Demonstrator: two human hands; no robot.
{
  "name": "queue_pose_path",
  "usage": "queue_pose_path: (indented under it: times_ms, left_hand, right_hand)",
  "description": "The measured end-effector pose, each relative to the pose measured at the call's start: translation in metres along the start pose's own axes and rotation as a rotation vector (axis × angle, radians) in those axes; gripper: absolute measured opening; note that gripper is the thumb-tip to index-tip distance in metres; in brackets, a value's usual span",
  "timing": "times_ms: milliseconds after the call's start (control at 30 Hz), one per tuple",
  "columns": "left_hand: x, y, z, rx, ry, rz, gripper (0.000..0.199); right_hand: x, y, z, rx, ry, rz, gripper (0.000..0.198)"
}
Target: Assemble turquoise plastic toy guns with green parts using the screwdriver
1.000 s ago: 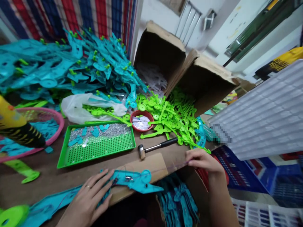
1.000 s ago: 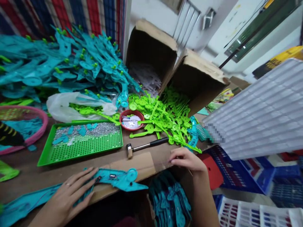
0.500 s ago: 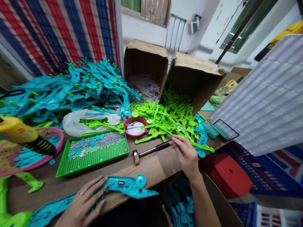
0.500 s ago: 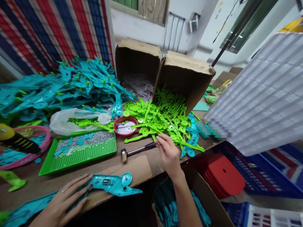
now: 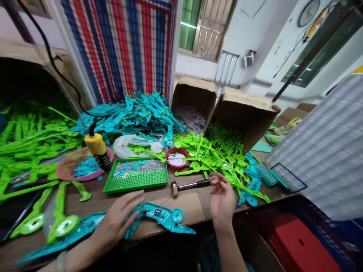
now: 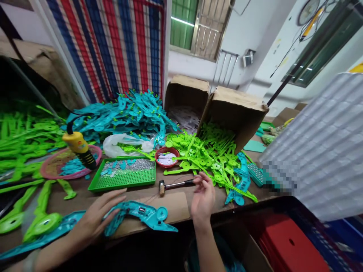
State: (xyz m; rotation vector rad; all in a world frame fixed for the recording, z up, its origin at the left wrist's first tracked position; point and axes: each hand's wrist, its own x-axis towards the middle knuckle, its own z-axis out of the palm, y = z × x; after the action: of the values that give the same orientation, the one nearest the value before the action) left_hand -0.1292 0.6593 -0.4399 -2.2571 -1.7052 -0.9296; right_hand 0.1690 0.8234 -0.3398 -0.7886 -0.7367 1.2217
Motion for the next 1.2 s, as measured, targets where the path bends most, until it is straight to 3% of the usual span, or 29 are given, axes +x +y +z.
queue_pose_path:
  times_ms: [67, 133, 200, 267, 400, 500, 600, 700, 767, 867, 967, 1000, 1067, 1200]
  left_hand:
    - [0.048, -0.011, -0.005, 0.027, -0.011, -0.037, 0.033]
    - [0.104, -0.028, 0.0, 0.121, -0.114, -0.045, 0.033]
    - [0.155, -0.05, 0.011, 0.145, -0.139, -0.031, 0.03]
    - [0.189, -0.069, 0.025, 0.157, -0.176, 0.003, 0.022]
    - [0.213, -0.088, 0.051, 0.175, -0.219, 0.076, 0.012]
    - [0.217, -0.093, 0.053, 0.173, -0.205, 0.09, 0.014]
    - [0.229, -0.094, 0.033, 0.131, -0.147, 0.05, 0.014]
    - [0.238, -0.078, -0.001, 0.047, -0.039, -0.04, 0.017]
    - [0.229, -0.051, -0.026, -0.03, 0.038, -0.104, 0.025]
    - [0.189, 0.007, -0.053, -0.178, 0.047, -0.106, 0.025]
    - [0.131, 0.057, -0.059, -0.604, -0.071, -0.03, 0.021]
    - [0.112, 0.067, -0.057, -0.689, -0.055, -0.036, 0.025]
    - [0.079, 0.074, -0.049, -0.765, 0.003, -0.036, 0.028]
    - [0.033, 0.059, -0.041, -0.771, 0.092, -0.028, 0.02]
  right_hand:
    - [-0.001, 0.001, 0.013, -0.061, 0.069, -0.155, 0.017]
    - [-0.002, 0.0, 0.025, -0.053, 0.071, -0.231, 0.016]
    - [-0.004, -0.004, 0.033, 0.007, -0.021, -0.21, 0.017]
    - [-0.005, -0.01, 0.033, 0.068, -0.14, -0.079, 0.022]
    - [0.001, -0.022, 0.013, 0.191, -0.307, 0.298, 0.028]
    - [0.005, -0.018, 0.003, 0.156, -0.387, 0.482, 0.036]
    - [0.006, -0.004, 0.01, 0.019, -0.437, 0.57, 0.044]
    - [0.003, 0.008, 0.024, -0.073, -0.441, 0.547, 0.044]
    - [-0.006, 0.012, 0.034, -0.121, -0.447, 0.487, 0.041]
    - [-0.03, 0.015, 0.045, -0.202, -0.543, 0.447, 0.034]
    - [-0.06, 0.025, 0.053, -0.287, -0.653, 0.462, 0.033]
    - [-0.069, 0.031, 0.055, -0.312, -0.683, 0.471, 0.036]
    - [-0.085, 0.044, 0.057, -0.345, -0.743, 0.506, 0.041]
    - [-0.109, 0.059, 0.06, -0.367, -0.813, 0.584, 0.045]
